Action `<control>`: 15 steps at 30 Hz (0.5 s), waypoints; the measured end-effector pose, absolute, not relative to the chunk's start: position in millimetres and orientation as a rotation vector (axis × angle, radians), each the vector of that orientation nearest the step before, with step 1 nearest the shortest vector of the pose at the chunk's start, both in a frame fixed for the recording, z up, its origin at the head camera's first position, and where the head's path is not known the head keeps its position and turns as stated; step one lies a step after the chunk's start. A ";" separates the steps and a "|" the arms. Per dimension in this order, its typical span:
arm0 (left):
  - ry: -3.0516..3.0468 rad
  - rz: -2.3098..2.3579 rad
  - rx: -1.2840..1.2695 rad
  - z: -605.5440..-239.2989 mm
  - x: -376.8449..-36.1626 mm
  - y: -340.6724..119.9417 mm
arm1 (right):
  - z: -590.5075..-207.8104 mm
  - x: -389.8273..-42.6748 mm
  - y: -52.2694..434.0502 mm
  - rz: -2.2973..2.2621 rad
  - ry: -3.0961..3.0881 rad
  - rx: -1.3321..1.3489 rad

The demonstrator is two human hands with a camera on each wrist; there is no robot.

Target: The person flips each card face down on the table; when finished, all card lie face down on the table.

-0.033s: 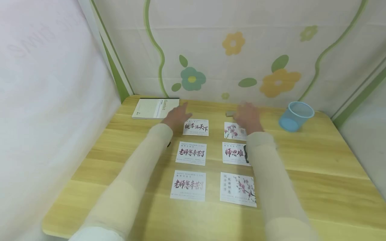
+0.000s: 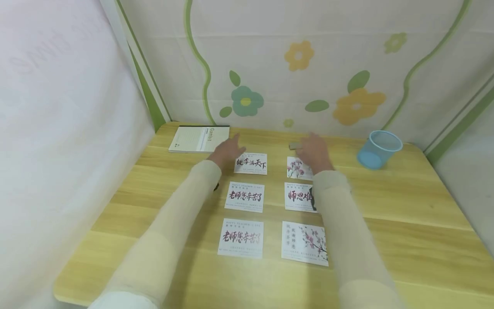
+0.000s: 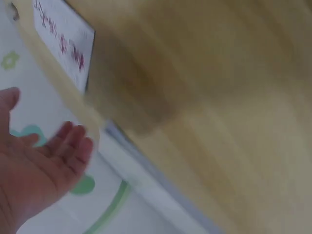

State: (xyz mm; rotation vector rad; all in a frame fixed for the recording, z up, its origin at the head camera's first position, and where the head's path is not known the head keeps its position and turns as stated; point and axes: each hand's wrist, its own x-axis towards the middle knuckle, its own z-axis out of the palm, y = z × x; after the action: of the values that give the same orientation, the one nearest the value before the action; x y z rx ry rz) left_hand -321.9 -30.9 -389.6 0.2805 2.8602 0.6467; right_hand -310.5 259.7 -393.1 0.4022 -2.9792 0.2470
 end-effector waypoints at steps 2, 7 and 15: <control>2.794 0.725 0.165 -394.3 -311.6 -29.1 | -398.2 -304.9 237.5 0.459 -3.057 0.370; 2.739 0.885 0.008 -399.0 -294.9 -22.2 | -406.1 -289.3 179.1 0.993 -3.143 0.195; 2.519 1.323 -0.162 -396.2 -291.3 -11.7 | -411.2 -280.5 136.0 1.170 -3.178 0.073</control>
State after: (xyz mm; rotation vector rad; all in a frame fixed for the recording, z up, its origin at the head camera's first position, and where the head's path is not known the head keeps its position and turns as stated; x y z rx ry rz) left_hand -291.3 -11.7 -396.2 -0.1620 2.5188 1.3232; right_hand -280.5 136.0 -411.2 0.0730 -3.1776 1.1699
